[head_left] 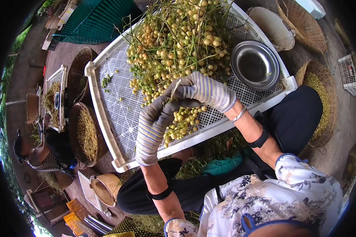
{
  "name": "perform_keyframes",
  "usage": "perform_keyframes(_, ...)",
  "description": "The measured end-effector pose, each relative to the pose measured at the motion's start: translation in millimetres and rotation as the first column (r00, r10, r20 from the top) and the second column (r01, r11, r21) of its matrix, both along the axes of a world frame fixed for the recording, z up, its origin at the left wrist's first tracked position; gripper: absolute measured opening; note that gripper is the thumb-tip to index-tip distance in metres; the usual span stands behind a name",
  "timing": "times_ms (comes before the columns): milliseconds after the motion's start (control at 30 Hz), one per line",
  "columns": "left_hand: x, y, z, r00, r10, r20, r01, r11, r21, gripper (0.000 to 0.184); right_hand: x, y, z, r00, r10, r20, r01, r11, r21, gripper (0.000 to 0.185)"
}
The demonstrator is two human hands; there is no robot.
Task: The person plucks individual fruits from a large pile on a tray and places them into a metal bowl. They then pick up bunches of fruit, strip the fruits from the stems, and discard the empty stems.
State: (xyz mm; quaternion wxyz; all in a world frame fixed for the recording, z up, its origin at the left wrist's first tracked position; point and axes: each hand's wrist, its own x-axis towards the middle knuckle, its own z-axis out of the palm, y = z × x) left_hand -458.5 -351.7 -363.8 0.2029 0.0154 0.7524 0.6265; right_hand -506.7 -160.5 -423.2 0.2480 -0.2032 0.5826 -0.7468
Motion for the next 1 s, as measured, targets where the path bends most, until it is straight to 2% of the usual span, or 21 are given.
perform_keyframes(33,0,-3,-3,1.0,0.004,0.007,-0.005,1.0,0.013,0.019,2,-3,-1,0.999,-0.043,0.026,0.044,0.998,-0.049,0.043)
perform_keyframes(133,3,-8,-9,1.0,0.024,0.007,-0.024,1.0,0.012,0.018,2,-5,1,0.999,-0.031,0.012,0.031,0.999,-0.034,0.037)
perform_keyframes(233,5,-7,-10,0.997,0.077,-0.002,-0.077,0.997,-0.031,0.018,2,-5,7,0.999,0.006,-0.04,-0.003,0.998,0.057,0.034)
perform_keyframes(367,6,-11,-13,0.998,0.06,-0.018,-0.06,0.998,-0.032,0.018,4,-6,3,1.0,-0.02,-0.016,0.021,0.995,0.097,0.033)
perform_keyframes(400,6,-10,-11,0.997,0.071,-0.006,-0.072,0.997,-0.023,0.018,3,-10,-5,0.995,-0.05,0.088,0.057,0.995,-0.086,0.034)
perform_keyframes(467,9,-10,-10,0.994,0.107,0.004,-0.107,0.994,0.008,0.019,1,-23,-23,0.953,-0.045,0.3,0.175,0.89,-0.422,0.036)
perform_keyframes(500,10,-9,-10,0.992,0.13,0.002,-0.13,0.991,0.03,0.019,5,-34,-24,0.921,-0.254,0.297,0.369,0.812,-0.452,0.041)
perform_keyframes(600,14,-12,-4,0.982,0.189,-0.02,-0.188,0.981,0.054,0.02,10,-14,-3,0.886,-0.25,0.39,0.373,0.885,-0.279,0.031)
perform_keyframes(633,15,-15,0,0.977,0.209,-0.029,-0.208,0.977,0.056,0.02,10,-15,-2,0.879,-0.341,0.334,0.429,0.87,-0.242,0.031)
perform_keyframes(667,15,-17,1,0.97,0.232,-0.074,-0.223,0.969,0.109,0.022,10,-15,1,0.911,-0.335,0.241,0.371,0.921,-0.12,0.029)
perform_keyframes(733,14,-24,8,0.948,0.295,-0.123,-0.285,0.954,0.09,0.023,4,-13,9,0.959,-0.278,0.056,0.268,0.953,0.142,0.027)
perform_keyframes(767,13,-23,14,0.931,0.334,-0.146,-0.328,0.943,0.066,0.023,-3,-22,-24,0.822,-0.261,-0.507,0.415,0.883,0.219,0.026)
perform_keyframes(800,12,-24,16,0.915,0.373,-0.156,-0.374,0.927,0.023,0.02,-6,-26,-19,0.504,-0.158,-0.849,0.599,0.773,0.211,0.026)
perform_keyframes(867,8,-20,25,0.915,0.336,-0.223,-0.355,0.934,-0.05,0.017,6,-27,6,0.432,-0.235,-0.871,0.666,0.734,0.132,0.028)
perform_keyframes(933,5,-13,29,0.956,0.173,-0.238,-0.224,0.952,-0.208,0.015,19,-28,31,0.757,-0.338,-0.559,0.465,0.88,0.098,0.025)
perform_keyframes(1000,6,-12,5,0.966,0.132,-0.223,-0.19,0.947,-0.259,0.015,20,-30,27,0.825,-0.343,-0.449,0.409,0.911,0.058,0.023)
